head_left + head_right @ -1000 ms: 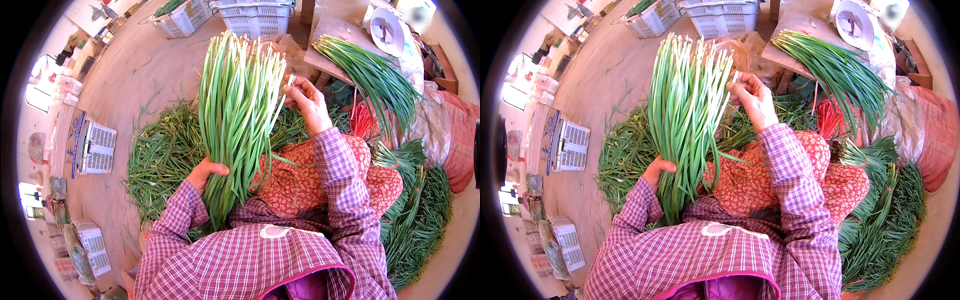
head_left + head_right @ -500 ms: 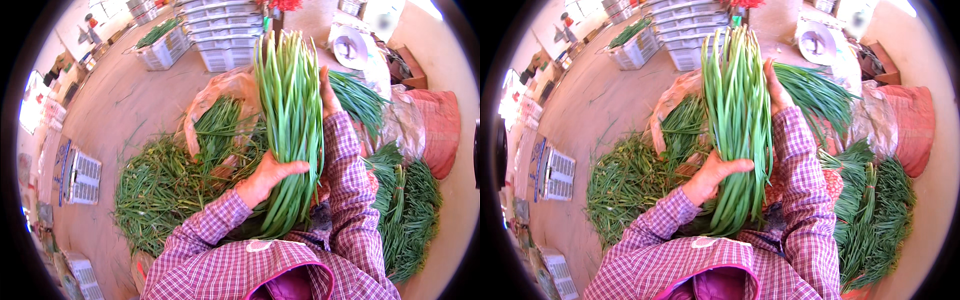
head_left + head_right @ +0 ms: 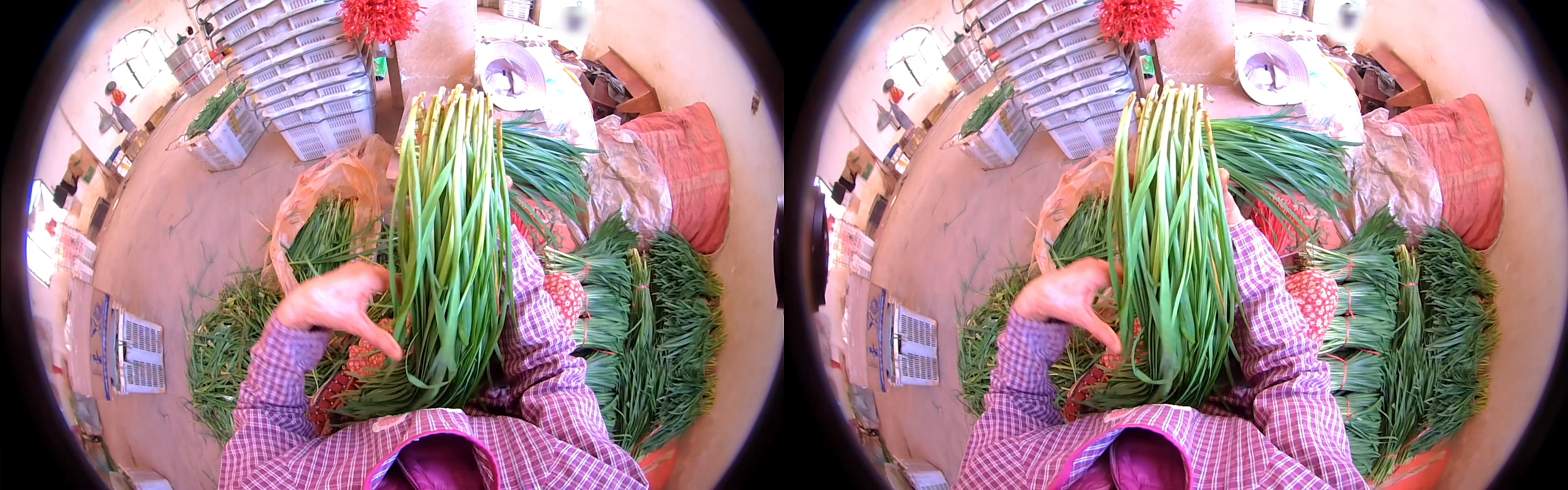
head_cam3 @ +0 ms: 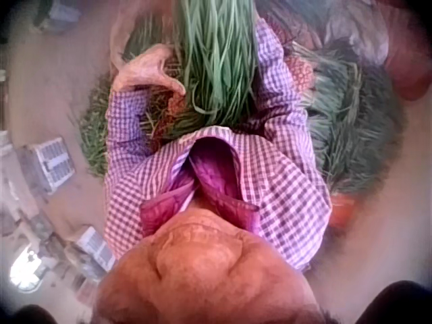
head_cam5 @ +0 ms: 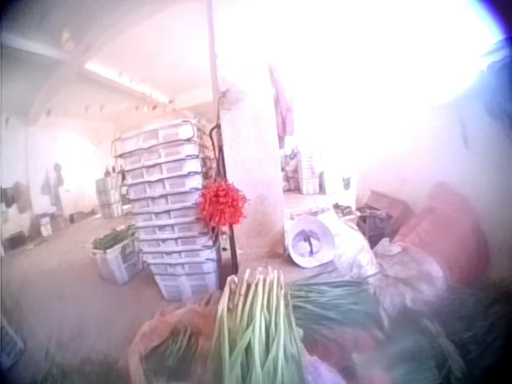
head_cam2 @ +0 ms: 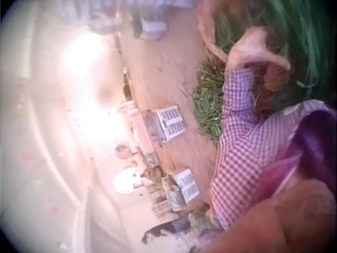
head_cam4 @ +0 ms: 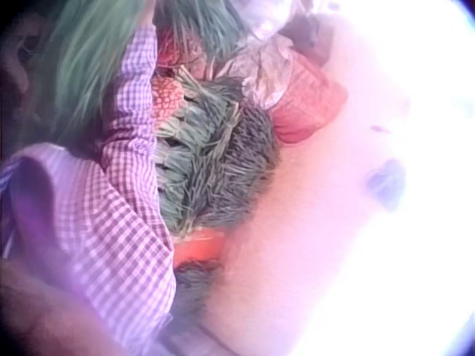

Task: The person bundles green onions by hand, securing them with a red tie and picking through a pile to remove damaged pieces.

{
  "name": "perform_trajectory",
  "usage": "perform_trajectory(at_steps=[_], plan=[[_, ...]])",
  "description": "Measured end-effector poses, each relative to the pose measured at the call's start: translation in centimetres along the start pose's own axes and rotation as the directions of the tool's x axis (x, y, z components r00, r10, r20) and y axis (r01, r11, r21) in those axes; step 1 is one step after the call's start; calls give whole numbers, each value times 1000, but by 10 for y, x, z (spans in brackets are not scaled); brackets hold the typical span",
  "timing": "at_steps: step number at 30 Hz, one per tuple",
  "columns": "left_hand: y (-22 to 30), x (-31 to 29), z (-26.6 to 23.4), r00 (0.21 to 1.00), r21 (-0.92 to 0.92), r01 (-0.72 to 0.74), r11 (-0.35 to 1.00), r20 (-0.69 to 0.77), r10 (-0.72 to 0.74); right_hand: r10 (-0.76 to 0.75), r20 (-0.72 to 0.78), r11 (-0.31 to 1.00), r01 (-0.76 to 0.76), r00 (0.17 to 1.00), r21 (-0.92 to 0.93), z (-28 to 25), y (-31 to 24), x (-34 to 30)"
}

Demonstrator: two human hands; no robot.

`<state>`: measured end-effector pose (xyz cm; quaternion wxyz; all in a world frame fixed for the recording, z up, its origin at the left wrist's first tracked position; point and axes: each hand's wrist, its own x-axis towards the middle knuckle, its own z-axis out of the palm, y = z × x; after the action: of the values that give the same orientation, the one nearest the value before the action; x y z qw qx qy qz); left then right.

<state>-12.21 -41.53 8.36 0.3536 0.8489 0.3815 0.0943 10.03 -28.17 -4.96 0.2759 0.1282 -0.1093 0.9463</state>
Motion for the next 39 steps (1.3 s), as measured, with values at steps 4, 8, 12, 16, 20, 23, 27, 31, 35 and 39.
perform_trajectory(at_steps=[4,8,12,16,20,23,27,31,35,39], plan=[[-38,27,-35,969,-713,-190,675,-248,10,-99,-38,990,94,994,-108,49,-8,-13],[10,70,-53,857,-788,-471,397,-515,-4,-176,-28,878,144,984,-457,102,2,11],[35,65,-62,792,-734,-444,514,-590,-158,-388,-2,401,167,922,-901,139,22,42],[29,51,-60,693,-676,-459,577,-679,-244,-443,131,219,249,887,-943,155,44,46],[16,34,-58,692,-748,-504,432,-649,-316,-414,90,256,211,906,-943,153,42,51],[17,26,-55,706,-753,-522,400,-645,-293,-442,116,133,193,889,-972,156,42,52],[18,29,-54,651,-710,-519,476,-689,-319,-457,328,-217,254,827,-942,155,51,63],[23,26,-55,652,-714,-577,396,-695,-304,-417,335,-187,281,845,-941,158,42,78],[20,11,-62,653,-742,-569,356,-670,-352,-375,109,247,212,921,-946,176,38,75],[23,9,-65,618,-722,-571,390,-691,-375,-386,220,73,268,896,-961,174,48,86]])
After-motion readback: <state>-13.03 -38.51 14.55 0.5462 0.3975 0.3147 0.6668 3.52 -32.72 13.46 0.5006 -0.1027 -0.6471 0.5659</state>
